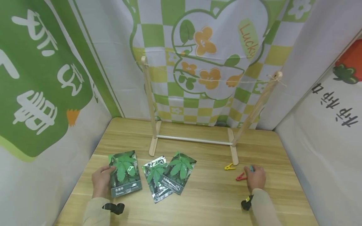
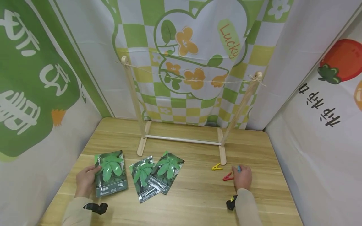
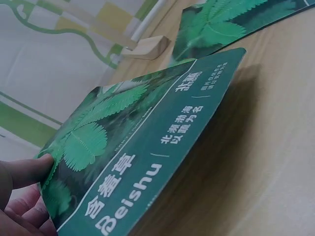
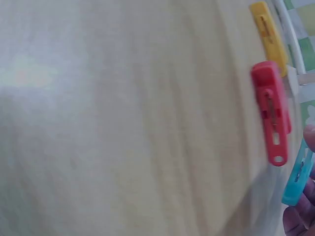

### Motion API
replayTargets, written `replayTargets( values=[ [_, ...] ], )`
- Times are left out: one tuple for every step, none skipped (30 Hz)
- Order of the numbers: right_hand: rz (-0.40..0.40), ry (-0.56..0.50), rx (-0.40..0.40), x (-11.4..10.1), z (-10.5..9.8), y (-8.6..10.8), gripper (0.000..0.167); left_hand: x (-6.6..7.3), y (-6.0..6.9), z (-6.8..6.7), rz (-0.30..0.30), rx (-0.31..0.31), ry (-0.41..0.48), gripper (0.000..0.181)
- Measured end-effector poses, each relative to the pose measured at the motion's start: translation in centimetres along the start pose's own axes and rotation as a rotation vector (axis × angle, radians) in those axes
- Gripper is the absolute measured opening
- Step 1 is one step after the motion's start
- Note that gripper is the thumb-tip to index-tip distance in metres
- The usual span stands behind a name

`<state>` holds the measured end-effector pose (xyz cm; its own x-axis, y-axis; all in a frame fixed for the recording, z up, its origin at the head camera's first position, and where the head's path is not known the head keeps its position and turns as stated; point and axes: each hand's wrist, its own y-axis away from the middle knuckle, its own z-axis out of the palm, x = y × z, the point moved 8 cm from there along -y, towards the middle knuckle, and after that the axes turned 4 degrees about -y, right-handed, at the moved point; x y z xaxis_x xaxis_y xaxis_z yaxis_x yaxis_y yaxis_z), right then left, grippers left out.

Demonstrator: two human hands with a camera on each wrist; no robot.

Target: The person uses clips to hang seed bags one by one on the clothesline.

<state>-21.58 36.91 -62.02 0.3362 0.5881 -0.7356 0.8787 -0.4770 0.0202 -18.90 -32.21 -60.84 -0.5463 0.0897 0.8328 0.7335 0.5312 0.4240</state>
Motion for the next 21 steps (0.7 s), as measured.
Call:
replayTargets(
  values=[
    [0.002,-0.01,0.002,-0.1,-0.1,0.0,0.039,0.1,0.0,-0.2,0.001,0.005,0.003,0.053],
    [0.003,-0.016,0.001,-0.2,-0.2,-0.1,0.039,0.3,-0.1,-0.3,0.003,0.009,0.002,0.054],
    [0.01,-0.022,-0.01,-0.2,-0.3,-0.1,0.04,0.4,-0.1,-0.5,0.005,0.01,0.0,0.054],
    [0.017,-0.036,-0.021,-0.4,-0.4,-0.1,0.041,0.5,-0.1,-0.5,0.002,0.01,0.001,0.054],
    [0.023,-0.047,-0.031,-0.5,-0.5,-0.1,0.044,0.7,-0.1,-0.6,0.006,0.013,-0.002,0.054],
    [0.032,-0.065,-0.039,-0.7,-0.6,-0.1,0.048,0.9,-0.1,-0.6,0.014,0.015,-0.001,0.054],
    [0.04,-0.079,-0.051,-0.9,-0.6,-0.2,0.049,1.1,-0.1,-0.5,0.018,0.014,-0.004,0.054],
    [0.048,-0.096,-0.06,-1.0,-0.8,-0.2,0.049,1.3,-0.2,-0.4,0.025,0.014,-0.011,0.054],
    [0.056,-0.116,-0.065,-1.2,-0.9,-0.3,0.049,1.5,-0.2,-0.4,0.029,0.015,-0.021,0.054],
    [0.051,-0.119,-0.066,-1.5,-1.1,-0.4,0.049,1.7,-0.2,-0.3,0.039,0.016,-0.03,0.054],
    [0.041,-0.115,-0.063,-1.7,-1.2,-0.5,0.048,1.9,-0.3,-0.2,0.05,0.016,-0.038,0.054],
    [0.028,-0.107,-0.061,-2.0,-1.4,-0.6,0.047,2.1,-0.3,-0.2,0.054,0.015,-0.046,0.055],
    [0.013,-0.093,-0.059,-2.3,-1.6,-0.7,0.047,2.2,-0.3,-0.1,0.052,0.01,-0.052,0.055],
    [0.003,-0.085,-0.056,-2.5,-1.8,-0.8,0.047,2.4,-0.3,-0.1,0.051,0.008,-0.058,0.056],
    [-0.003,-0.077,-0.059,-2.7,-1.9,-0.8,0.048,2.5,-0.3,0.0,0.047,0.004,-0.062,0.057],
    [-0.009,-0.069,-0.06,-2.9,-2.1,-0.9,0.05,2.6,-0.2,0.1,0.048,-0.002,-0.058,0.058],
    [-0.007,-0.075,-0.066,-3.1,-2.1,-0.9,0.052,2.8,-0.2,0.1,0.046,-0.006,-0.057,0.058],
    [-0.005,-0.083,-0.068,-3.2,-2.2,-0.9,0.053,3.0,-0.2,0.2,0.047,-0.009,-0.059,0.058],
    [0.0,-0.094,-0.07,-3.3,-2.3,-0.9,0.054,3.2,-0.1,0.2,0.049,-0.014,-0.057,0.059],
    [0.004,-0.102,-0.068,-3.4,-2.4,-0.9,0.055,3.4,-0.1,0.3,0.05,-0.018,-0.053,0.059],
    [0.005,-0.106,-0.065,-3.5,-2.5,-0.9,0.057,3.6,-0.1,0.3,0.054,-0.023,-0.05,0.06]
  ],
)
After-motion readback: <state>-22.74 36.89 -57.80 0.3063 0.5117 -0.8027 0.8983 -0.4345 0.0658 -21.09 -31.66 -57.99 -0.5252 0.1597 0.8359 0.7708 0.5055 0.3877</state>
